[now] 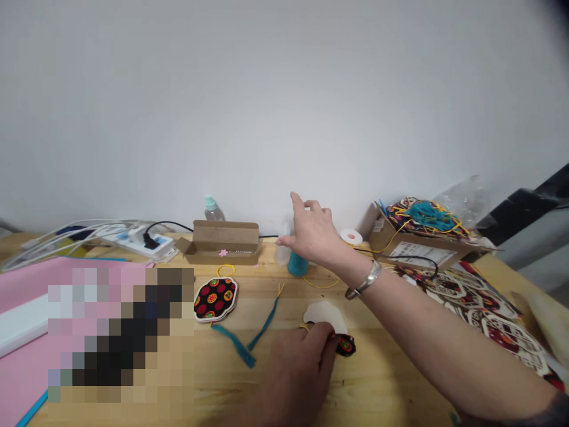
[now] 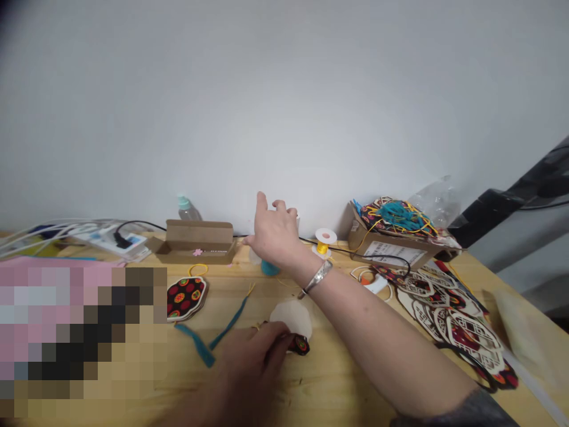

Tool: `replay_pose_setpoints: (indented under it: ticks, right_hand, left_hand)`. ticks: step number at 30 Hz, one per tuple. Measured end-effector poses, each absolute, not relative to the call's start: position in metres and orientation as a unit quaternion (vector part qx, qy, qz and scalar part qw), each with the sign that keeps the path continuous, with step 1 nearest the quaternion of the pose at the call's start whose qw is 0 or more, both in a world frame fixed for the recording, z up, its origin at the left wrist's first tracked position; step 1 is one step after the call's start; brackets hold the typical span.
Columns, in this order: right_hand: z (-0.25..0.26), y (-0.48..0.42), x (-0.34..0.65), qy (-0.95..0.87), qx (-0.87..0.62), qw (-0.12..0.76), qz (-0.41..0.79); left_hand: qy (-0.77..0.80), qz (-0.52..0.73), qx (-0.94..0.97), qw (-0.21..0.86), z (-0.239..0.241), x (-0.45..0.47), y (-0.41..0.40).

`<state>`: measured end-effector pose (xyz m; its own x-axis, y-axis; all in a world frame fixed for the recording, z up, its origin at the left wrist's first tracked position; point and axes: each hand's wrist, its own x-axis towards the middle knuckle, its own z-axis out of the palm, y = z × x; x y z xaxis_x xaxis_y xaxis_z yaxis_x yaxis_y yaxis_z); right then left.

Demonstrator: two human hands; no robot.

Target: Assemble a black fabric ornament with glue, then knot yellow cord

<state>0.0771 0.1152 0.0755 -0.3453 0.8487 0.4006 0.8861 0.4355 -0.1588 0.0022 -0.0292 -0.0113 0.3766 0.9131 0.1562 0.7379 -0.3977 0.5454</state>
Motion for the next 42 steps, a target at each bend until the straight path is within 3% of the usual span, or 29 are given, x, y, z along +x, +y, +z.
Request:
replay_pose_setpoints:
  ticks: [8,15,23,26,29,37,42]
  right_hand:
    - [0.067,0.127,0.060,-0.788,-0.589,0.177,-0.025]
    - [0.073,0.124,0.063,-0.781,-0.577,0.238,-0.025]
    - [0.126,0.070,0.108,-0.765,-0.486,0.423,0.020]
    - [0.137,0.035,0.138,-0.726,-0.492,0.475,0.071]
    - [0.134,0.009,0.166,-0.714,-0.466,0.490,0.180]
    - [0.093,-0.003,0.190,-0.632,-0.452,0.472,0.416]
    - [0.075,0.001,0.184,-0.605,-0.436,0.476,0.465]
  left_hand:
    - [0.492,0.259,0.816,0.156,-0.013,0.005,-0.031]
    - [0.489,0.292,0.797,0.201,-0.012,0.005,-0.030]
    - [0.469,0.376,0.661,0.450,0.003,0.001,-0.026]
    - [0.451,0.409,0.444,0.657,0.001,0.001,-0.014]
    - [0.456,0.390,0.234,0.765,-0.002,0.001,-0.002]
    - [0.394,0.407,0.392,0.725,-0.005,0.000,-0.006]
    - [0.371,0.401,0.439,0.713,-0.005,0.006,-0.009]
